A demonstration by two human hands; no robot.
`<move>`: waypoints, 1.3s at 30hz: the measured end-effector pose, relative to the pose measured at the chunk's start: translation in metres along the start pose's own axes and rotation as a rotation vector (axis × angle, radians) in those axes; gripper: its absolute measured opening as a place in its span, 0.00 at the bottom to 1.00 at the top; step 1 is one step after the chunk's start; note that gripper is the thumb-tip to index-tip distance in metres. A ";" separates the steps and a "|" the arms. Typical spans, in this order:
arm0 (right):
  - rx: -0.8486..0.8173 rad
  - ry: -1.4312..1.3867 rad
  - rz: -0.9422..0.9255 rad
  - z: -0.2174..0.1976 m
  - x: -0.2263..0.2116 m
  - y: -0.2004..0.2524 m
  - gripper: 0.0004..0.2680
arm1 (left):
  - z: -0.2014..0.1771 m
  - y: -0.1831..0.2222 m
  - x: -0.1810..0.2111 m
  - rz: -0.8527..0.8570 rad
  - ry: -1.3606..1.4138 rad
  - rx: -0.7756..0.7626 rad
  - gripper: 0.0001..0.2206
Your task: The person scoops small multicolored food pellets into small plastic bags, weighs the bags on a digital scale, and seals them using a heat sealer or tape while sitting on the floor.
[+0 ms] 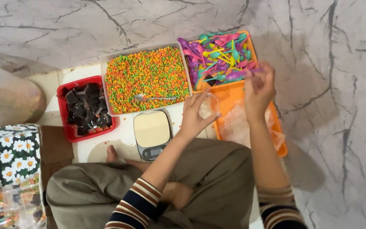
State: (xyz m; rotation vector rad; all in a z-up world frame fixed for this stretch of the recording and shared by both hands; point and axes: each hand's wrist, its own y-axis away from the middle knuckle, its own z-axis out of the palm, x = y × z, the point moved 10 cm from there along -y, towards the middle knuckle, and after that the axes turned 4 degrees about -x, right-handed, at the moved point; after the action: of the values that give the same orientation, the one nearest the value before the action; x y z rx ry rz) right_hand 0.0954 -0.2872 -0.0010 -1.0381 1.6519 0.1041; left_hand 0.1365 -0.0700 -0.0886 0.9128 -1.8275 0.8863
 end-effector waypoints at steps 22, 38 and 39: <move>-0.670 0.107 -0.242 0.011 -0.202 0.177 0.05 | -0.116 0.149 0.118 0.287 -0.185 0.189 0.44; -0.822 -0.292 0.149 0.101 -0.171 0.177 0.08 | -0.226 0.184 0.082 0.240 -0.046 0.355 0.33; -0.762 -0.263 0.172 0.109 -0.151 0.165 0.11 | -0.237 0.181 0.070 0.216 -0.069 0.378 0.31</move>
State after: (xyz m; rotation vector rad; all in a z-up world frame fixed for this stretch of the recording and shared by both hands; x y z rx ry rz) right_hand 0.0648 -0.0410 0.0120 -1.3603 1.4709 1.0023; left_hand 0.0495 0.2020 0.0231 0.9961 -1.8760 1.3844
